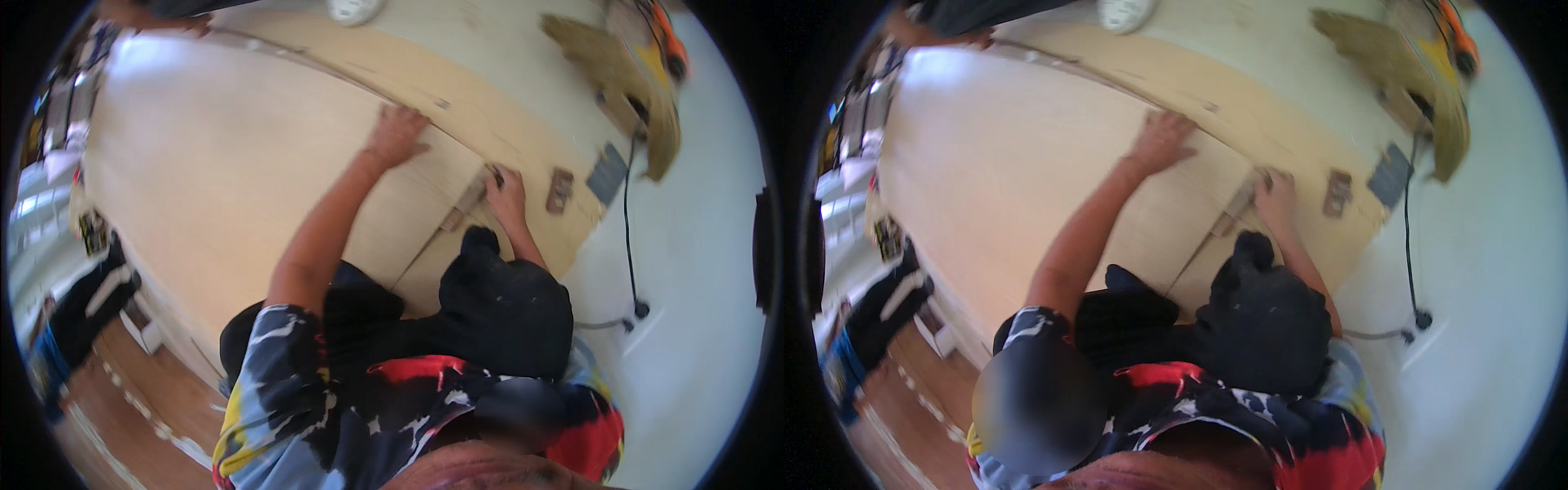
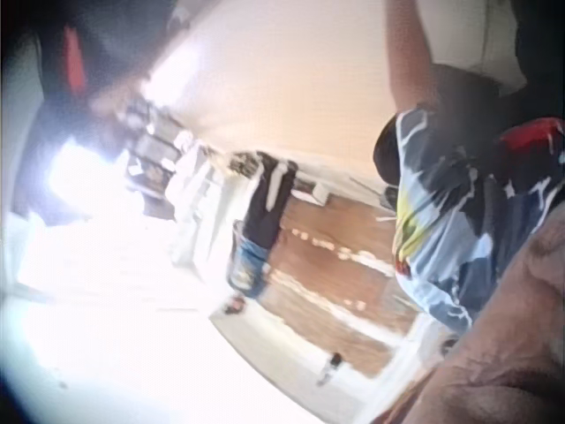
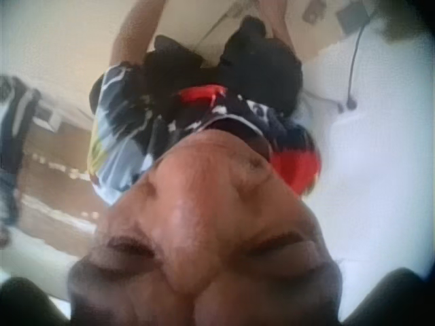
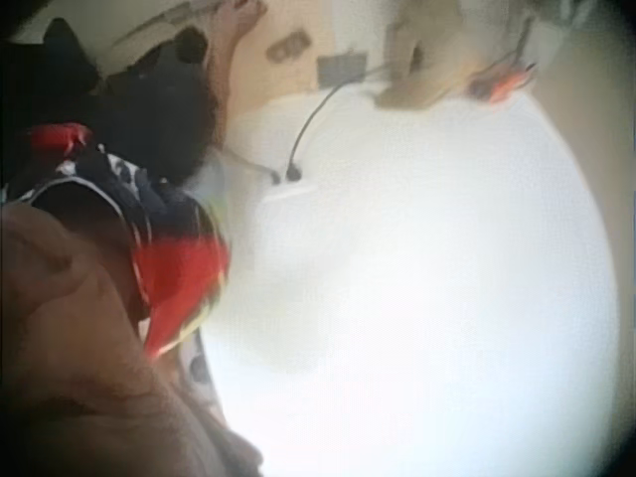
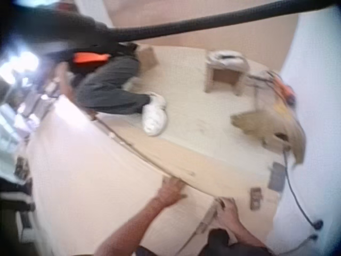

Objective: The person kneels on the floor and uses a hand plane to smooth the edges of large wooden floorboards. They align the boards with the help of another person and continue planing the seams to ensure a flush fit.

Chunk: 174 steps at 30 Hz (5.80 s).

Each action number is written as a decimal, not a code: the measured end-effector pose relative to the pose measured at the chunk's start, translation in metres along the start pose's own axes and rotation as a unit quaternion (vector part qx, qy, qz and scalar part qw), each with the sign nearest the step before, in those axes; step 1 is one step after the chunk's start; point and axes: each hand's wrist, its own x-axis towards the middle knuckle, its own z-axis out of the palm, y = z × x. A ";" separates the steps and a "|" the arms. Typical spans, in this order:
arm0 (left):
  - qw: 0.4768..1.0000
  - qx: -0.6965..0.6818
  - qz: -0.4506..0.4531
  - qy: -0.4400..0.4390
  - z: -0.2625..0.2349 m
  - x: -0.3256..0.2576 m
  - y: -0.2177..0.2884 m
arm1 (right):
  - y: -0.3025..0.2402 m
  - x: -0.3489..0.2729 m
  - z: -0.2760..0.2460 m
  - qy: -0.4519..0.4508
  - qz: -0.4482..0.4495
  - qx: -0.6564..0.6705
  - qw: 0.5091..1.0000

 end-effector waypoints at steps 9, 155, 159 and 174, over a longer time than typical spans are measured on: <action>0.997 -0.062 0.042 0.033 -0.062 -0.006 0.011 | 0.028 -0.026 0.030 0.006 0.133 0.261 0.956; 0.990 0.102 0.032 -0.091 -0.249 -0.213 0.051 | -0.076 0.085 0.025 -0.285 -0.192 -0.063 0.937; 0.992 0.085 0.048 -0.075 -0.244 -0.207 0.046 | -0.173 0.165 -0.002 -0.266 -0.301 0.015 0.916; 0.997 0.056 0.044 -0.041 -0.224 -0.199 0.039 | -0.489 0.165 0.063 -0.353 -0.624 0.227 0.659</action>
